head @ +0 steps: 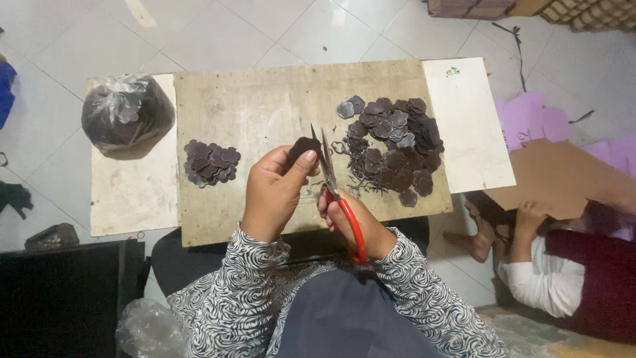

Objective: The person sits at a workbench and uses red-handled scissors to trim the edges of dark flower-shaped fabric cutouts one at a time, placing each trimmed piece onto a growing pile on the board. They continue trimming pieces from the pile throughout the episode.

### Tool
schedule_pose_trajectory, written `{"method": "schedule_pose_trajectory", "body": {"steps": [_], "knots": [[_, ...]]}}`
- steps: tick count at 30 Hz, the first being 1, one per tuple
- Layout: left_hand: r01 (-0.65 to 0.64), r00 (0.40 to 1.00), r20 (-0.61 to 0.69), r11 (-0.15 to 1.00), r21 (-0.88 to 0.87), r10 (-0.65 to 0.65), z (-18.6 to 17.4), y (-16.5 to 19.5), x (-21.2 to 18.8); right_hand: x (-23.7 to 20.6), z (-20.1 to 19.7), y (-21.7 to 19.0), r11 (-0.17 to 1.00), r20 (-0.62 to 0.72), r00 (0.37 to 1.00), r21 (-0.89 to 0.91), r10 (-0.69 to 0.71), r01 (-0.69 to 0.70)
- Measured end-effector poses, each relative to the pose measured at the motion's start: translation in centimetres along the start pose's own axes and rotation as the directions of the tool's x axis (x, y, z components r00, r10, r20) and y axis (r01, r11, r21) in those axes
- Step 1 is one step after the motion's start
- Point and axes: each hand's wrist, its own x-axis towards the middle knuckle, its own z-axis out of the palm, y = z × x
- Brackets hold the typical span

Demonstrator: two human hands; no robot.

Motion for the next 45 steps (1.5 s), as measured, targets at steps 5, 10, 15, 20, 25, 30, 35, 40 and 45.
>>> {"method": "schedule_pose_trajectory", "body": {"steps": [5,10,15,20,25,30,35,40,45], "knots": [[-0.012,1.0,0.016,1.0,-0.021,0.013,-0.2,0.0,0.1,0.1,-0.1,-0.2,1.0,0.032,0.999,-0.02,-0.012,0.013],[-0.024,0.999,0.04,0.995,-0.094,0.028,-0.2,-0.1,0.1,0.0,0.0,-0.6,1.0,0.04,0.999,-0.017,-0.012,0.013],[-0.013,1.0,0.017,0.998,-0.063,0.014,0.0,0.0,-0.1,0.0,-0.1,-1.1,0.999,0.063,0.998,-0.035,-0.031,0.033],[-0.036,0.999,0.008,0.998,-0.055,0.036,0.3,0.0,-0.2,-0.1,0.0,-1.0,1.0,0.043,0.999,0.014,-0.02,0.019],[-0.023,1.0,0.007,0.994,-0.106,0.023,0.6,-0.1,-0.2,-0.2,0.2,-0.3,0.999,-0.019,1.0,0.045,0.019,-0.018],[-0.042,0.999,-0.021,0.994,-0.105,0.04,0.7,-0.2,-0.3,-0.3,0.0,-0.1,1.0,-0.009,1.0,0.0,-0.011,0.011],[-0.065,0.998,-0.023,0.995,-0.079,0.064,0.7,-0.2,-0.3,-0.2,0.0,-0.4,0.999,0.001,0.999,-0.01,-0.034,0.034],[-0.07,0.997,-0.023,0.996,-0.047,0.069,0.7,0.0,-0.3,0.0,0.1,-0.7,0.999,-0.003,1.0,-0.027,-0.028,0.028],[-0.044,0.998,-0.04,0.998,-0.054,0.042,0.8,0.1,-0.4,0.0,0.2,-1.0,1.0,-0.022,1.0,-0.016,-0.001,0.001]]}}
